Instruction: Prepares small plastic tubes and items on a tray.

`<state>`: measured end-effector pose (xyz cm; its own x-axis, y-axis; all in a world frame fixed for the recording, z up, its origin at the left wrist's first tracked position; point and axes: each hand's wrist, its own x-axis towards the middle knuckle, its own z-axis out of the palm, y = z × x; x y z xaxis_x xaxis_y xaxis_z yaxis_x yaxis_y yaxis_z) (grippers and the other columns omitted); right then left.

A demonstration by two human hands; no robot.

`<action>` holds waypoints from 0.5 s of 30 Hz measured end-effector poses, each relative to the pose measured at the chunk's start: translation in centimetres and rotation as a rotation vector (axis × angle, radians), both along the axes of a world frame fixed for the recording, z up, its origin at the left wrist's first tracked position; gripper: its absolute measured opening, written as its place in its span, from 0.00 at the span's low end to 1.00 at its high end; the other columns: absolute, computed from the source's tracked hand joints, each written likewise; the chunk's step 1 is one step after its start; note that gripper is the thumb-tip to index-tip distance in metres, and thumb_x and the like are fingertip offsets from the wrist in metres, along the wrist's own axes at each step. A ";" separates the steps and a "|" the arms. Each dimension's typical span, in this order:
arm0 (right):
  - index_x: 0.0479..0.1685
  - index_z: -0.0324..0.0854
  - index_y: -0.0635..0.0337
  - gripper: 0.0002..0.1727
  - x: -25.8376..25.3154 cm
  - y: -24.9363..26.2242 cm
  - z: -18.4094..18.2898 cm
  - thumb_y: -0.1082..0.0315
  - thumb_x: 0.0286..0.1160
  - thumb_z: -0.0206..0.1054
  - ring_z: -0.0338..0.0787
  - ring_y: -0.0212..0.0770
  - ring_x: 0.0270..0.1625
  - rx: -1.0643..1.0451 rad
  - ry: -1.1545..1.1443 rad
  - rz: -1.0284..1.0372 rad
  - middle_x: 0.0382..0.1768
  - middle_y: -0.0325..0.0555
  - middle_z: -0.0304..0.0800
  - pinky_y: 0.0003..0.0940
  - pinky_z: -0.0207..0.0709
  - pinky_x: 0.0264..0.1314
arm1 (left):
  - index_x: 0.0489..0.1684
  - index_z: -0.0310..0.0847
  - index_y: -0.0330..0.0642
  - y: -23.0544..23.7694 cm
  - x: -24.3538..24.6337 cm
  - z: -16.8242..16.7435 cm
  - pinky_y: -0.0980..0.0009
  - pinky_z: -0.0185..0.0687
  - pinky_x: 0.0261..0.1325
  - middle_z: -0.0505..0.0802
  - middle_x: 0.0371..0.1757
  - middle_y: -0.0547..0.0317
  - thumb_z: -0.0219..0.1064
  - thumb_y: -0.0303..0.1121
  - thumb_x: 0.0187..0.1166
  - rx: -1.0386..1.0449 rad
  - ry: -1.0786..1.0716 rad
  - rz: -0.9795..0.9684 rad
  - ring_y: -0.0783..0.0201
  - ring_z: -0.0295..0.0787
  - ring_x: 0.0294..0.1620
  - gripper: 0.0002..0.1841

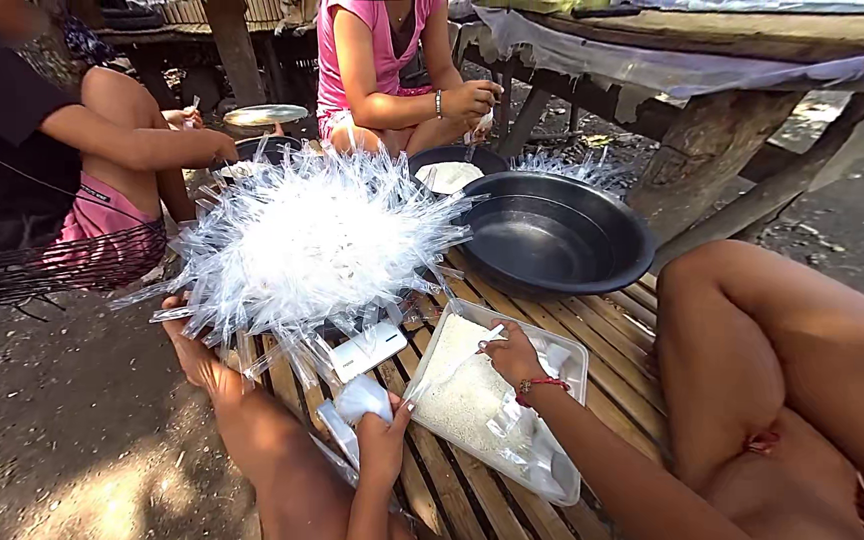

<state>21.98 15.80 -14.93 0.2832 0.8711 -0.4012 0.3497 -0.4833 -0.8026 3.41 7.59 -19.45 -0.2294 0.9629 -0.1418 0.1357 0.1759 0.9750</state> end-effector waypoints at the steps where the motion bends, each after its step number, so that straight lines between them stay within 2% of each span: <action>1: 0.86 0.55 0.71 0.31 -0.1 0.1 -0.6 0.79 0.85 0.60 0.89 0.54 0.51 -0.016 -0.073 -0.001 0.55 0.69 0.87 0.47 0.76 0.60 | 0.39 0.81 0.28 0.0 0.0 0.0 0.77 0.76 0.44 0.84 0.31 0.62 0.71 0.20 0.73 0.004 -0.010 0.008 0.76 0.79 0.34 0.05; 2: 0.85 0.55 0.72 0.31 -0.2 0.1 -1.1 0.79 0.85 0.60 0.89 0.61 0.58 -0.039 -0.124 0.000 0.57 0.73 0.86 0.53 0.75 0.67 | 0.38 0.80 0.28 -0.1 0.0 -0.2 0.78 0.76 0.44 0.84 0.30 0.62 0.71 0.21 0.73 0.008 -0.019 0.016 0.77 0.79 0.33 0.05; 4: 0.85 0.54 0.71 0.30 -0.6 0.0 -2.1 0.78 0.86 0.58 0.87 0.64 0.63 -0.105 -0.144 0.024 0.60 0.74 0.85 0.55 0.73 0.70 | 0.39 0.81 0.27 -0.1 -0.1 -0.3 0.77 0.75 0.44 0.84 0.31 0.62 0.71 0.21 0.73 -0.001 -0.026 0.016 0.76 0.79 0.34 0.06; 10: 0.88 0.52 0.69 0.32 -1.3 -0.1 -2.9 0.79 0.86 0.58 0.87 0.58 0.63 -0.166 -0.022 0.041 0.63 0.72 0.83 0.49 0.74 0.69 | 0.39 0.81 0.28 0.3 0.0 -0.1 0.77 0.76 0.44 0.84 0.30 0.62 0.71 0.21 0.74 -0.035 -0.049 0.032 0.76 0.79 0.34 0.05; 13: 0.88 0.52 0.68 0.32 -1.3 -0.2 -3.1 0.78 0.86 0.59 0.87 0.54 0.57 -0.166 -0.008 0.027 0.61 0.71 0.84 0.46 0.74 0.62 | 0.39 0.81 0.28 0.2 0.0 0.0 0.77 0.75 0.43 0.84 0.30 0.62 0.71 0.20 0.74 -0.037 -0.051 0.037 0.76 0.79 0.33 0.05; 15: 0.88 0.52 0.68 0.32 -1.2 -0.3 -3.2 0.79 0.86 0.58 0.87 0.53 0.55 -0.162 0.007 0.040 0.60 0.70 0.85 0.46 0.74 0.61 | 0.40 0.81 0.28 0.3 0.0 -0.1 0.77 0.76 0.43 0.84 0.30 0.62 0.70 0.20 0.74 -0.033 -0.059 0.035 0.76 0.79 0.33 0.05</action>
